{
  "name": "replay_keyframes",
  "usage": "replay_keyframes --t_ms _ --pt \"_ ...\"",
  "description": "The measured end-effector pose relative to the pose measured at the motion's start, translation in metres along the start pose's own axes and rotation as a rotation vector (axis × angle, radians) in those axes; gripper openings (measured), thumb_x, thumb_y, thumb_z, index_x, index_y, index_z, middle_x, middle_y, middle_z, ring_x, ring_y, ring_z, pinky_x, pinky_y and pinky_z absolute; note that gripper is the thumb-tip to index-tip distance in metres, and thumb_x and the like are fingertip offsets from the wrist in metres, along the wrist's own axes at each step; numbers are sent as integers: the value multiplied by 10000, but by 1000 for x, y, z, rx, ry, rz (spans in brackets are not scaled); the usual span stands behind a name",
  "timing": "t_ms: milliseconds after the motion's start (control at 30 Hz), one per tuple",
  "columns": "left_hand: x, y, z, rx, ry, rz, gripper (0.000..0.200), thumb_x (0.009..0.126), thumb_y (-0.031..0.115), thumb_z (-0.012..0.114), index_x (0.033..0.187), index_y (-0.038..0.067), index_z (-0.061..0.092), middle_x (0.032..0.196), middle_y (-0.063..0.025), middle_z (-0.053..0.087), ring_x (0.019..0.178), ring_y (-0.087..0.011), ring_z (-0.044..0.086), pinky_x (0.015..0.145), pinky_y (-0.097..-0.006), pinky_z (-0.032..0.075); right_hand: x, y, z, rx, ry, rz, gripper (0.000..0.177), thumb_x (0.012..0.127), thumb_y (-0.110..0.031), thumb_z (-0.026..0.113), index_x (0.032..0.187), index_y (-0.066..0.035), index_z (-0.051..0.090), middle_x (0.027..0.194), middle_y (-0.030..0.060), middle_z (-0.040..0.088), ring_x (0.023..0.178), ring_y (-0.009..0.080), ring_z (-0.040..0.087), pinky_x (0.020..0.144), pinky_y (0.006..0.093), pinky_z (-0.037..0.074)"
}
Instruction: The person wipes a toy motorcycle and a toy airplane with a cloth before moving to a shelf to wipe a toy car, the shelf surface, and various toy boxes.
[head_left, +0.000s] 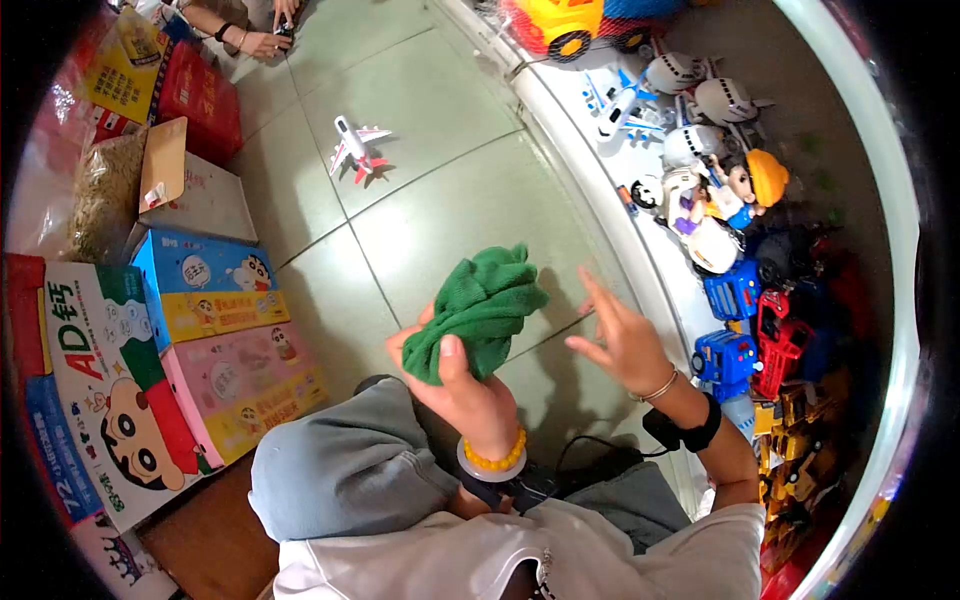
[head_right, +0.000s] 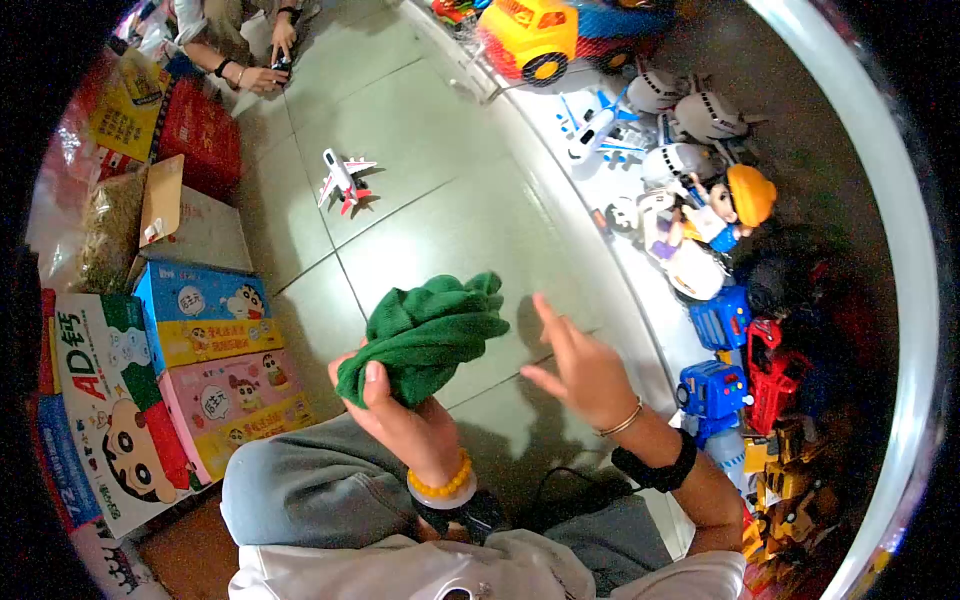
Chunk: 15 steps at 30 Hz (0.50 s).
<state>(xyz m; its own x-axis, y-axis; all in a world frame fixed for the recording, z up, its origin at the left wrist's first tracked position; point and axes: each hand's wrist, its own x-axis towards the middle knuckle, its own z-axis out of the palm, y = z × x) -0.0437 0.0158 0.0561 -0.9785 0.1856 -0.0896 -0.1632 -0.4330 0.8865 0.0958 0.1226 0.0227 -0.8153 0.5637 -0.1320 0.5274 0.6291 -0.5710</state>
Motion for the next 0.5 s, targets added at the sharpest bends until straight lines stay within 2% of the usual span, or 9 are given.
replay_keyframes --t_ms 67,167,200,400,500 --pt "-10 3 3 -4 -54 -48 317 854 231 568 1070 27 459 993 -90 520 940 -190 529 873 -336 441 -10 -8 -8 33 -30 -50 915 779 -328 723 1483 -59 205 1090 138 572 918 318 604 731 371 511" --pt "-19 2 2 -43 -142 -126 271 866 189 579 1051 28 463 1007 -90 535 946 -179 523 874 -321 434 -18 -16 -16 -7 42 -115 939 771 -320 730 1480 -29 187 1188 189 516 977 356 575 788 385 500" --pt "-22 2 2 -48 -172 -157 259 866 183 581 1037 31 461 1002 -90 538 942 -177 524 872 -321 435 -20 -16 -18 1 15 -109 982 757 -312 746 1480 -10 154 1275 233 446 1069 381 529 863 400 480" --pt "-34 7 1 -151 -299 -318 214 881 201 559 985 42 462 981 -83 551 882 -162 548 795 -315 476 -25 -12 -19 79 35 -128 1078 700 -317 797 1484 -24 117 1372 222 385 1202 405 443 984 421 415" --pt "-36 7 -5 -317 -400 -511 211 897 217 538 997 46 464 971 -78 549 901 -174 563 815 -331 489 -31 -3 -10 54 4 -207 1026 689 -266 805 1470 -30 185 1435 196 339 1258 387 408 1022 422 385"
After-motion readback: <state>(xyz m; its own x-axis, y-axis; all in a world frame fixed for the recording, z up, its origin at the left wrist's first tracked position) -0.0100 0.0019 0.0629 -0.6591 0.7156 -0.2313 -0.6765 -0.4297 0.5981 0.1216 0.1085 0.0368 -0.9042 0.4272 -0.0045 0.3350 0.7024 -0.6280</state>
